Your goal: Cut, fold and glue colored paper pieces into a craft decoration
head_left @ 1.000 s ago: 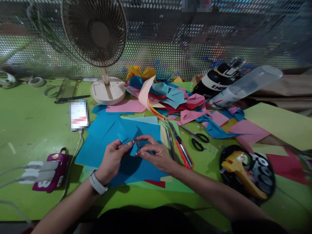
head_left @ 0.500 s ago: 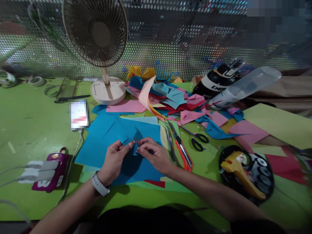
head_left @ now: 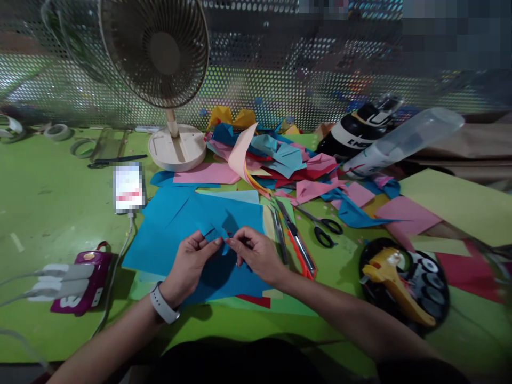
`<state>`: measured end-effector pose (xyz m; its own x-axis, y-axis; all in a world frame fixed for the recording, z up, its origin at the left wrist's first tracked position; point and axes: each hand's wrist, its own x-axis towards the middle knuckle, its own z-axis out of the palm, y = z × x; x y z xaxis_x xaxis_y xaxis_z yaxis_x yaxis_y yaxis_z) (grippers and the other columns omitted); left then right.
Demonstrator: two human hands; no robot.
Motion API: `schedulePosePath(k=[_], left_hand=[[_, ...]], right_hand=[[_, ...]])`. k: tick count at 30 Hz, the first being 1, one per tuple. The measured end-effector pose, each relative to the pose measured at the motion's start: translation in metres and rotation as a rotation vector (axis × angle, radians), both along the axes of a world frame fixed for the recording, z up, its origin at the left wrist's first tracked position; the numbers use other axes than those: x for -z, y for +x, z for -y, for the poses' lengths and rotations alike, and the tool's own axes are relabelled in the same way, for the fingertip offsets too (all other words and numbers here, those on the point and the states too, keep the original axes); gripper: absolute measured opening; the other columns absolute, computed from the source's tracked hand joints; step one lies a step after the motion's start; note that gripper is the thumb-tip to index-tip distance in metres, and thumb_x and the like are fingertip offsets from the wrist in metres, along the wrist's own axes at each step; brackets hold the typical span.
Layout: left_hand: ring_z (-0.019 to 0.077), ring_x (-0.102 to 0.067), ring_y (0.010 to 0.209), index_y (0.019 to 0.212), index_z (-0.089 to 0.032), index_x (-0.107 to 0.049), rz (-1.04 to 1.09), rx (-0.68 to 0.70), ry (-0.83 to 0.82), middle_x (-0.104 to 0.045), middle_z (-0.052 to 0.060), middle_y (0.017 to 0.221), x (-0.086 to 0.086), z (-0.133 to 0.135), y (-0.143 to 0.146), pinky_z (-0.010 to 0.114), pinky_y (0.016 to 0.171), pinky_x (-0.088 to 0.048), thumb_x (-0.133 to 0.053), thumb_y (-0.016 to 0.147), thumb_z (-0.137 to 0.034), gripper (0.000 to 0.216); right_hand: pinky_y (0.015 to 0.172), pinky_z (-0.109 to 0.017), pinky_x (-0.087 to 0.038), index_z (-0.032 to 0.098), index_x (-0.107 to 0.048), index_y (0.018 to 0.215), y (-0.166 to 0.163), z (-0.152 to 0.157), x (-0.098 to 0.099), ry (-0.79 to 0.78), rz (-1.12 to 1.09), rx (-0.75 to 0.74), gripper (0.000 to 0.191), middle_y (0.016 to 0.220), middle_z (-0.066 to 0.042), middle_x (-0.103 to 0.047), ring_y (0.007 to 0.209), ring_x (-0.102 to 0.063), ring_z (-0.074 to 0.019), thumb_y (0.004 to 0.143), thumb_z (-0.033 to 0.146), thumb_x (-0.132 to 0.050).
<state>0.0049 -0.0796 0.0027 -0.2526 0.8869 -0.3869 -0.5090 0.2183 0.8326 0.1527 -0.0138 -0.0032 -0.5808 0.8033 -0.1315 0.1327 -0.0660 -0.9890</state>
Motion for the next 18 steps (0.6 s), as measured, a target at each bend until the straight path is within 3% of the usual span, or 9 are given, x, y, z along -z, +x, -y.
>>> schedulePosePath(k=[9,18], left_hand=[[0.0064,-0.047,0.053,0.073,-0.015,-0.064,-0.049,0.062,-0.002,-0.055,-0.005,0.056,0.0056,0.0022,0.0016,0.019,0.054,-0.038,-0.082,0.066,-0.033,0.026],[0.0057,-0.043,0.051,0.057,-0.016,-0.049,0.011,0.015,0.037,-0.046,-0.007,0.051,0.002,0.0018,0.0018,0.02,0.054,-0.037,-0.082,0.066,-0.03,0.037]], right_hand=[[0.037,-0.018,-0.042,0.02,-0.052,0.076,0.0027,0.0025,0.0046,-0.006,0.0,-0.006,0.032,0.056,0.006,-0.054,0.039,-0.049,-0.0073,0.083,0.05,-0.063],[0.041,-0.018,-0.042,0.02,-0.051,0.073,-0.0002,-0.0043,0.0029,-0.036,-0.04,-0.023,0.032,0.055,0.007,-0.052,0.043,-0.05,-0.0071,0.082,0.048,-0.064]])
